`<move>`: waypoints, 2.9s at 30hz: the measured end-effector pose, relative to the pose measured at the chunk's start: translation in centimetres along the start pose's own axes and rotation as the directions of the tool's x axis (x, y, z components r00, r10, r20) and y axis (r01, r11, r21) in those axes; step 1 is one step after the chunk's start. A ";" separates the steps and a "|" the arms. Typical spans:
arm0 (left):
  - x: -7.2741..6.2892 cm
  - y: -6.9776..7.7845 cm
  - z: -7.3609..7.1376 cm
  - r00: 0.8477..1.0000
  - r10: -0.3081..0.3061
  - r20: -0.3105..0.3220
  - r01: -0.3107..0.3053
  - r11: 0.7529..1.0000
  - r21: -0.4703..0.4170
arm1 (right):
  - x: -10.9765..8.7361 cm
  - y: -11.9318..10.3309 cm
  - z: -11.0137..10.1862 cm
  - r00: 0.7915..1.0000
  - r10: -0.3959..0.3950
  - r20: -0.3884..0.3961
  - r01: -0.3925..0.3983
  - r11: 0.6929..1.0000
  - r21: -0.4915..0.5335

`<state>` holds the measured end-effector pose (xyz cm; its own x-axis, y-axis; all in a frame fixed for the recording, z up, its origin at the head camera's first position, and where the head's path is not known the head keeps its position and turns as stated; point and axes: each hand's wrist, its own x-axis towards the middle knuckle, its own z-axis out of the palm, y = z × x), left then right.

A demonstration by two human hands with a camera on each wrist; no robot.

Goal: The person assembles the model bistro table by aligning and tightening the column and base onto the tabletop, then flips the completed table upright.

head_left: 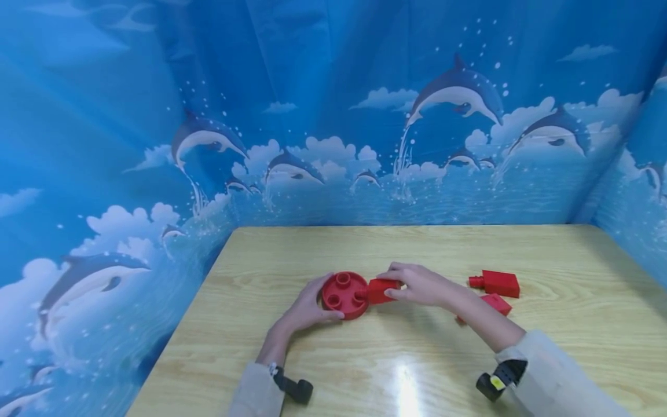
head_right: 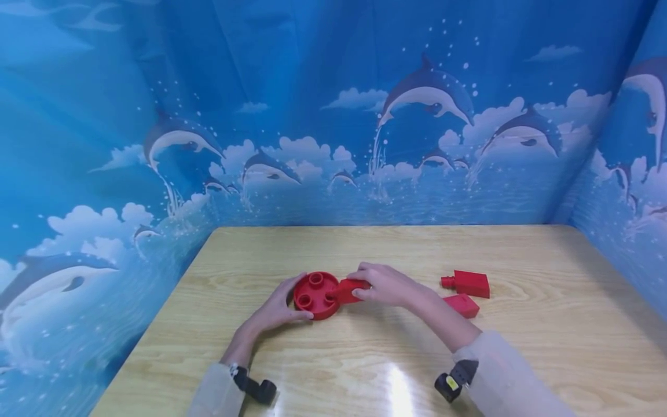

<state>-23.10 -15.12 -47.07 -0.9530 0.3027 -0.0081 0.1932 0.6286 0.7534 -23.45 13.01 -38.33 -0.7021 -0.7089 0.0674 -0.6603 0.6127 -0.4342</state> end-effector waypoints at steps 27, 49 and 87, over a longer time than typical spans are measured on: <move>0.0 0.0 0.1 1.000 0.001 -0.004 -0.001 1.000 -0.011 | 3.0 -0.2 -0.2 0.945 0.279 0.172 -0.312 0.597 0.739; 0.0 0.1 0.1 1.000 0.016 -0.004 -0.016 1.000 -0.013 | 3.2 -1.1 1.9 0.971 0.220 -0.097 -0.147 0.862 0.484; -0.1 0.0 -0.1 1.000 0.009 0.004 -0.009 1.000 -0.027 | 4.8 -2.6 3.2 0.966 0.126 -0.228 -0.059 0.958 0.280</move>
<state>-23.06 -15.21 -46.96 -0.9502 0.3116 -0.0037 0.1957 0.6059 0.7711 -24.27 6.89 -39.74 -0.8217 -0.5279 0.2150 -0.5169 0.5312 -0.6713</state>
